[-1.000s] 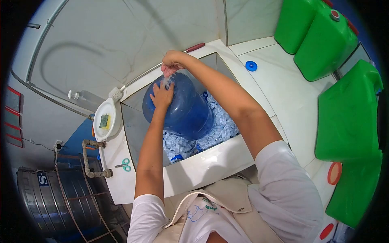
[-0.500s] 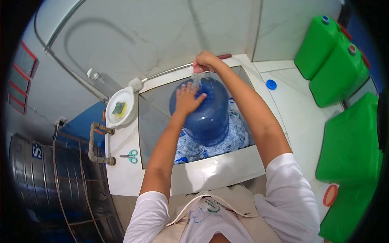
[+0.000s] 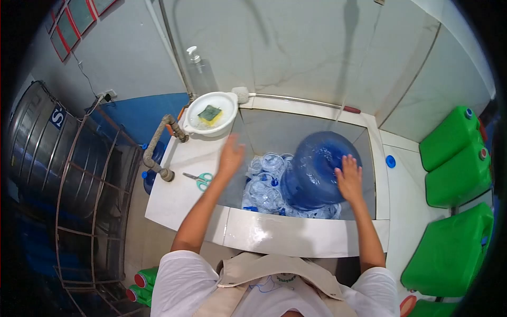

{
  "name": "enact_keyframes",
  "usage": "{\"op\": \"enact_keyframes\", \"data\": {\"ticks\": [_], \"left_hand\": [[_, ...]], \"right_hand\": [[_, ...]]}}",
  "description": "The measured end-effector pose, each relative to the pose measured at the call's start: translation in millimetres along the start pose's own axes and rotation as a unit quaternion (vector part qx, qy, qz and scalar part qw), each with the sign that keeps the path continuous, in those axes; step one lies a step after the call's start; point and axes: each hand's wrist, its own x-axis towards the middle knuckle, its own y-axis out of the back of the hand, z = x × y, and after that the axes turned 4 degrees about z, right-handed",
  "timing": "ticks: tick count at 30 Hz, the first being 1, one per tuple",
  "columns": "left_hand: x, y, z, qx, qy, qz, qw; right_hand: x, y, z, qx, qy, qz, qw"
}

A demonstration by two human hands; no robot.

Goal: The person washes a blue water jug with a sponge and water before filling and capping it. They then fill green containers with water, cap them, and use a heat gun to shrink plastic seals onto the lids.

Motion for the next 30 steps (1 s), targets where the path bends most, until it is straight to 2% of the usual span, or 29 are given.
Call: {"op": "enact_keyframes", "data": {"ticks": [1, 2, 3, 4, 5, 7, 9, 11, 12, 14, 15, 17, 18, 19, 20, 21, 22, 23, 24, 25, 26, 27, 28, 29, 30], "left_hand": [[7.7, 26.7, -21.8, 0.019, 0.054, 0.084, 0.995], [19.3, 48.6, -54.9, 0.079, 0.042, 0.166, 0.982], [27.4, 77.0, -57.2, 0.142, 0.074, 0.189, 0.969], [31.4, 97.0, -55.0, 0.131, 0.033, 0.232, 0.963], [40.5, 104.4, -70.2, 0.145, 0.049, 0.263, 0.953], [57.0, 109.0, -94.0, 0.092, 0.013, 0.298, 0.950], [64.1, 111.4, -90.3, 0.113, 0.033, 0.300, 0.947], [69.9, 106.2, -99.6, 0.057, -0.003, 0.328, 0.943], [68.5, 106.7, -102.9, 0.047, -0.015, 0.314, 0.948], [59.6, 106.2, -101.0, -0.003, -0.037, 0.294, 0.955], [51.8, 105.1, -96.5, -0.042, -0.044, 0.289, 0.955], [29.0, 108.8, -84.0, 0.112, -0.031, 0.143, 0.983], [22.4, 101.6, -89.3, 0.103, -0.039, 0.135, 0.985], [15.7, 92.5, -96.5, 0.190, -0.084, 0.129, 0.970], [14.4, 83.8, -103.7, 0.276, -0.129, 0.126, 0.944], [19.7, 78.4, -95.4, 0.272, -0.136, 0.125, 0.945], [23.8, 71.4, -87.2, 0.250, -0.084, 0.131, 0.956], [26.0, 62.3, -78.5, 0.228, -0.030, 0.139, 0.963], [21.6, 45.0, -55.6, 0.225, -0.031, 0.144, 0.963], [6.9, 18.8, -20.1, 0.104, -0.058, 0.074, 0.990], [-11.5, -5.2, 11.1, -0.020, -0.085, 0.002, 0.996], [-29.0, -27.6, 28.9, 0.009, -0.013, -0.117, 0.993], [-33.5, -66.8, 17.4, -0.039, 0.069, -0.231, 0.970], [-42.1, -102.2, 9.4, -0.165, 0.133, -0.283, 0.935], [-49.0, -124.8, 10.2, -0.287, 0.194, -0.329, 0.878]], "right_hand": [[-4.9, 2.3, 5.1, 0.002, 0.000, 0.001, 1.000], [-6.9, 6.7, 10.5, 0.004, -0.075, -0.028, 0.997], [-8.6, 13.3, 13.3, 0.003, -0.149, -0.058, 0.987], [-1.5, 23.5, -5.2, 0.001, -0.210, -0.081, 0.974], [2.5, 19.8, -22.8, -0.003, -0.218, -0.079, 0.973], [5.7, 0.0, -54.3, -0.037, -0.211, 0.008, 0.977], [-2.4, -23.8, -78.6, -0.088, -0.118, 0.072, 0.986], [-20.3, -27.7, -97.2, -0.103, 0.013, 0.086, 0.991], [-22.4, -22.0, -88.3, -0.108, -0.010, 0.090, 0.990], [-19.5, -4.2, -63.9, 0.035, 0.097, 0.018, 0.995], [-21.7, -1.3, -54.0, 0.027, 0.077, 0.023, 0.996], [-22.5, -4.1, -43.1, -0.070, -0.025, 0.091, 0.993], [-25.7, -6.4, -46.8, -0.075, -0.030, 0.096, 0.992], [-31.3, -7.4, -49.6, -0.081, -0.038, 0.097, 0.991], [-36.6, -8.8, -53.2, -0.070, 0.010, 0.091, 0.993], [-39.2, -9.9, -54.3, -0.055, 0.057, 0.086, 0.993], [-40.1, -6.3, -50.1, 0.016, 0.076, 0.033, 0.996], [-40.4, -0.4, -42.3, 0.014, 0.075, 0.035, 0.996], [-39.1, 2.6, -28.9, 0.019, 0.006, 0.097, 0.995], [-36.6, 5.1, -19.2, 0.023, -0.061, 0.158, 0.985], [-39.7, 5.5, -16.2, -0.053, -0.168, 0.190, 0.966], [-39.4, 1.3, -9.4, -0.056, -0.166, 0.193, 0.965], [-38.9, -7.5, -1.2, 0.212, -0.270, 0.098, 0.934], [-40.1, -11.5, 4.4, 0.462, -0.346, -0.003, 0.816], [-44.0, -9.3, 1.6, 0.461, -0.346, 0.004, 0.817]]}}
